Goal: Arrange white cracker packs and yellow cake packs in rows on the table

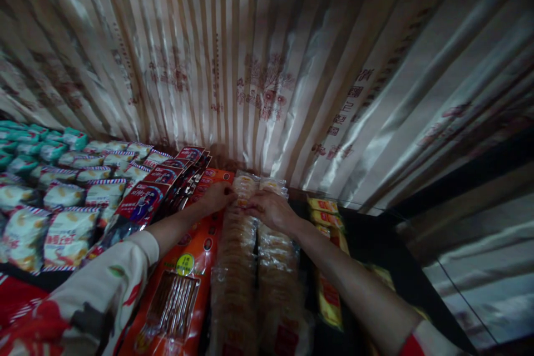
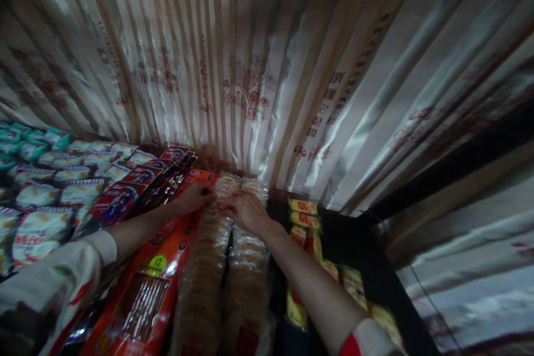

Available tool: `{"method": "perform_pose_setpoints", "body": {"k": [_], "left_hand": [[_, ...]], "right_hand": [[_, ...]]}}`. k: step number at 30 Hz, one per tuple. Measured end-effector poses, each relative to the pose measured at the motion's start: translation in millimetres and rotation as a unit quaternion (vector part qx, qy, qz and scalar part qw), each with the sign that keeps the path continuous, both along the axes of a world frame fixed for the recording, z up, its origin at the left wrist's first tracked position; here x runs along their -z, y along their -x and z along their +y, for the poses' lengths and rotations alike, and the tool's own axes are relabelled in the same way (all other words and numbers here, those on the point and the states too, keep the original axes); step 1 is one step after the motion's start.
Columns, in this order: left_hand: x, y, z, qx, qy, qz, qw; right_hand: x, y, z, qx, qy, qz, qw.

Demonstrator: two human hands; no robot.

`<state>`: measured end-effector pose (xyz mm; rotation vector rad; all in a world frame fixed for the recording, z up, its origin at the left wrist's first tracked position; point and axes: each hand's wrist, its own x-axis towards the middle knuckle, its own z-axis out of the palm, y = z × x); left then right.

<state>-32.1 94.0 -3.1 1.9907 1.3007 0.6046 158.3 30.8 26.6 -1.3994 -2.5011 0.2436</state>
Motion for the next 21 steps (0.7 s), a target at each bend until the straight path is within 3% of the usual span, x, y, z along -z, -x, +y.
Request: {"method": "perform_pose_setpoints", "body": {"k": [6,14,21], "left_hand": [[3.5,0,0,-0.005,0.000,-0.007,1.000],[-0.9,7,-6,-0.015,0.007,-0.038,0.999],[-14.9,12,-18,-0.027,-0.048,0.035,0.998]], "right_hand": [[-1,6,-5,0.045,0.029,-0.029,0.998],[-7,18,-11,0.131,-0.013,-0.112,0.985],[-6,21,-16,0.167,-0.027,-0.102,0.980]]}}
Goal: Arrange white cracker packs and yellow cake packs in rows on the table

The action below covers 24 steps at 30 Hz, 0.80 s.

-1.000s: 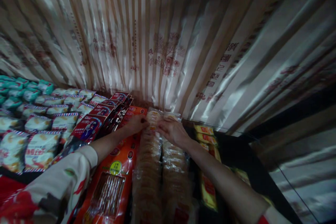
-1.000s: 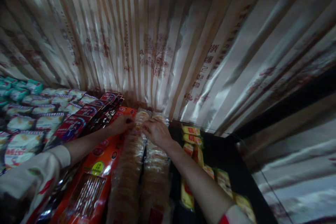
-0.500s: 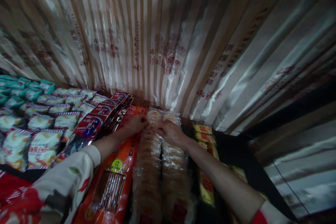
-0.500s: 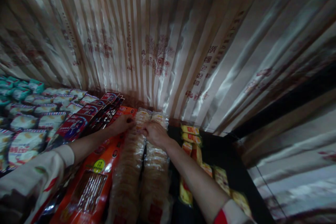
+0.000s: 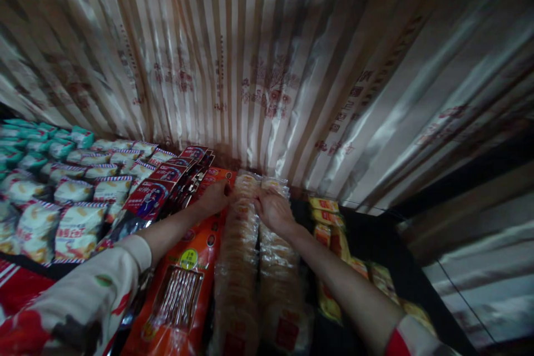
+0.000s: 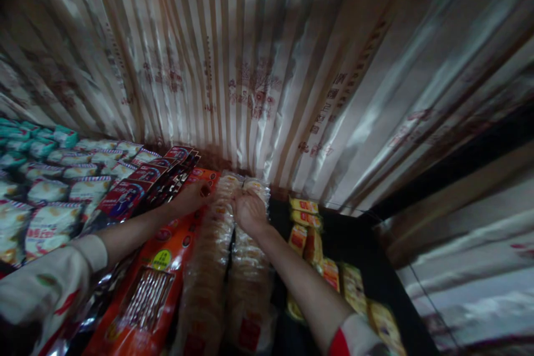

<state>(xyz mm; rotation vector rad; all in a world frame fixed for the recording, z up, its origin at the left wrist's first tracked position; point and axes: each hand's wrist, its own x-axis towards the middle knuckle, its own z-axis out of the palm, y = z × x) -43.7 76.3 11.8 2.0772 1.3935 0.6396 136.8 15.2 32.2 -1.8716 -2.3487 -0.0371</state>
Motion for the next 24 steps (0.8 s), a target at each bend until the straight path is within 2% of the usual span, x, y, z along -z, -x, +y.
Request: {"method": "perform_pose_setpoints", "body": {"k": [4,9,14,17,20,24], "left_hand": [[-1.8,0,-3,-0.025,-0.008,-0.006,1.000],[-2.2,-3,-8,0.069,0.047,-0.023,0.996],[1.7,-8,-11,0.024,0.044,-0.027,0.998],[5.6,-10,-10,0.013,0.044,-0.035,0.998],[6.9,-10,-9,0.013,0.039,-0.043,0.998],[3.8,-7,-11,0.015,0.048,-0.054,0.997]], "right_hand": [[0,1,0,0.007,0.001,0.007,1.000],[1,0,-2,0.004,-0.007,0.043,0.999],[-4,-5,-18,-0.059,-0.068,0.079,0.993],[-4,-8,-26,-0.087,-0.031,0.076,0.993],[0,-9,-27,-0.077,0.005,0.087,0.993],[1,-4,-25,-0.069,-0.011,0.077,0.995]]}}
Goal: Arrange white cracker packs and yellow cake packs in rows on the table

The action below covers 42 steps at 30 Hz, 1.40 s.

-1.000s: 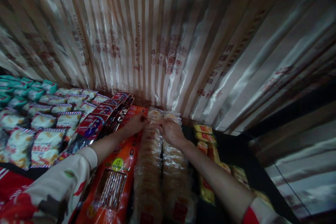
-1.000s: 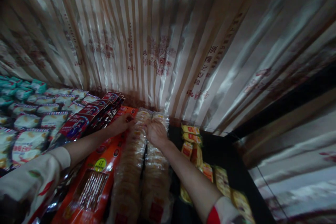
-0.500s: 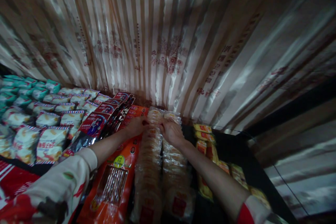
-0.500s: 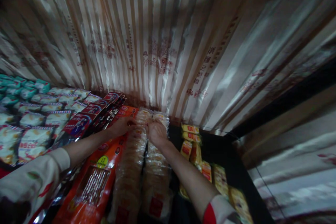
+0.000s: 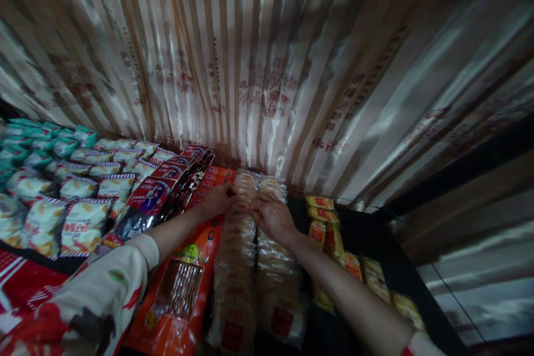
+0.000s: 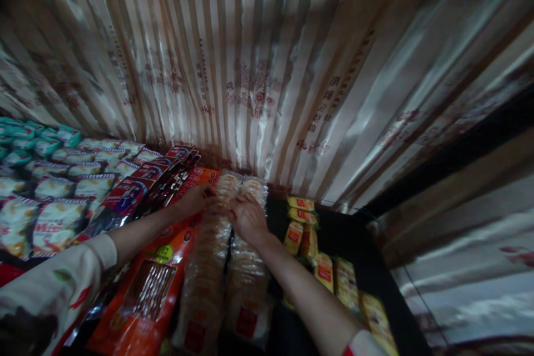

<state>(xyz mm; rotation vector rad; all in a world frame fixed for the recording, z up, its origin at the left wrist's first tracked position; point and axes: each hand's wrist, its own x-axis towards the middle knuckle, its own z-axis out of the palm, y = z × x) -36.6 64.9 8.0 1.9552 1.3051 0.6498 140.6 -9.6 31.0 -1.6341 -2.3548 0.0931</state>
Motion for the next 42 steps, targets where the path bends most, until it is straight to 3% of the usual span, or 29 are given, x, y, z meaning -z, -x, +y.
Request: {"method": "perform_pose_setpoints", "body": {"k": [10,15,18,25,33,42], "left_hand": [[-2.7,19,-9,0.073,0.028,-0.070,0.994],[-0.3,15,-13,0.069,0.017,-0.076,0.995],[2.3,11,-15,0.047,-0.006,-0.068,0.997],[6.0,11,-16,0.034,0.003,-0.070,0.997],[1.4,14,-19,0.004,-0.018,-0.060,0.998],[-10.9,24,-37,0.031,0.051,0.004,0.998]], "right_hand": [[0,6,-1,0.065,-0.004,-0.015,0.998],[-3,7,-5,0.071,-0.023,-0.005,0.997],[-10,7,-12,0.033,-0.032,-0.006,0.999],[-10,4,-17,-0.031,0.048,-0.006,0.998],[-7,8,-14,-0.017,0.001,-0.026,1.000],[-5,12,-14,0.036,-0.005,-0.024,0.999]]}}
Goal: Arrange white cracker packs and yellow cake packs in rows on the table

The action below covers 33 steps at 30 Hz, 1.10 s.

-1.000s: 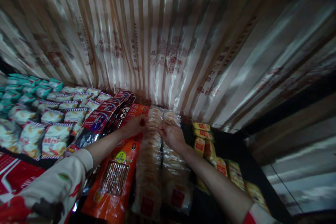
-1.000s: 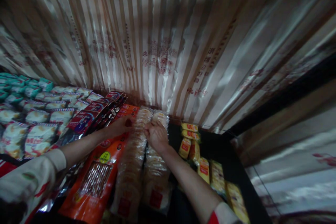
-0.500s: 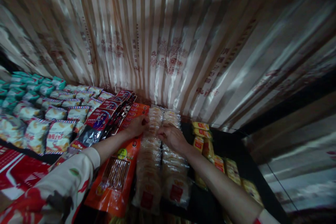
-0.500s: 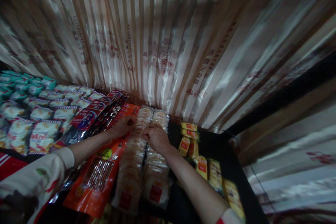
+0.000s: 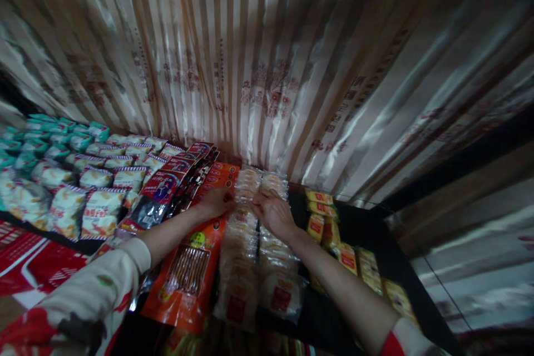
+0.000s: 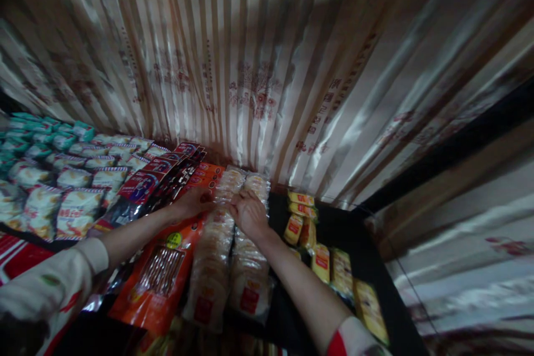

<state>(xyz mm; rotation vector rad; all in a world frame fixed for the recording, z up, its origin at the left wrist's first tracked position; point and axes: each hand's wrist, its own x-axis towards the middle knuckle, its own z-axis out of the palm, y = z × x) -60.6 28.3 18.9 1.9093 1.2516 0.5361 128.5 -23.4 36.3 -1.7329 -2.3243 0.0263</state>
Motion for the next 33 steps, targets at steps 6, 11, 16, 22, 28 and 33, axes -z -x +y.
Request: {"method": "perform_pose_setpoints", "body": {"k": [6,11,16,22,28,33], "left_hand": [[-1.0,-9,-4,-0.041,-0.043,0.072,0.996],[-0.3,-11,-7,-0.057,-0.044,0.095,0.993],[-1.6,-11,-8,-0.062,-0.036,0.085,0.994],[-13.3,-4,-16,-0.100,-0.042,0.069,0.992],[-15.2,0,-29,-0.013,-0.010,0.090,0.996],[-8.7,-6,-30,-0.039,-0.036,0.129,0.990]], "right_hand": [[-4,-3,-14,-0.050,-0.020,0.039,0.998],[-4,-5,-21,-0.088,0.033,0.031,0.995],[2,-3,-19,-0.078,0.027,0.023,0.996],[1,0,-20,-0.034,-0.028,0.006,0.999],[0,3,-22,-0.007,-0.032,0.011,0.999],[-6,2,-33,-0.042,-0.044,0.024,0.998]]}}
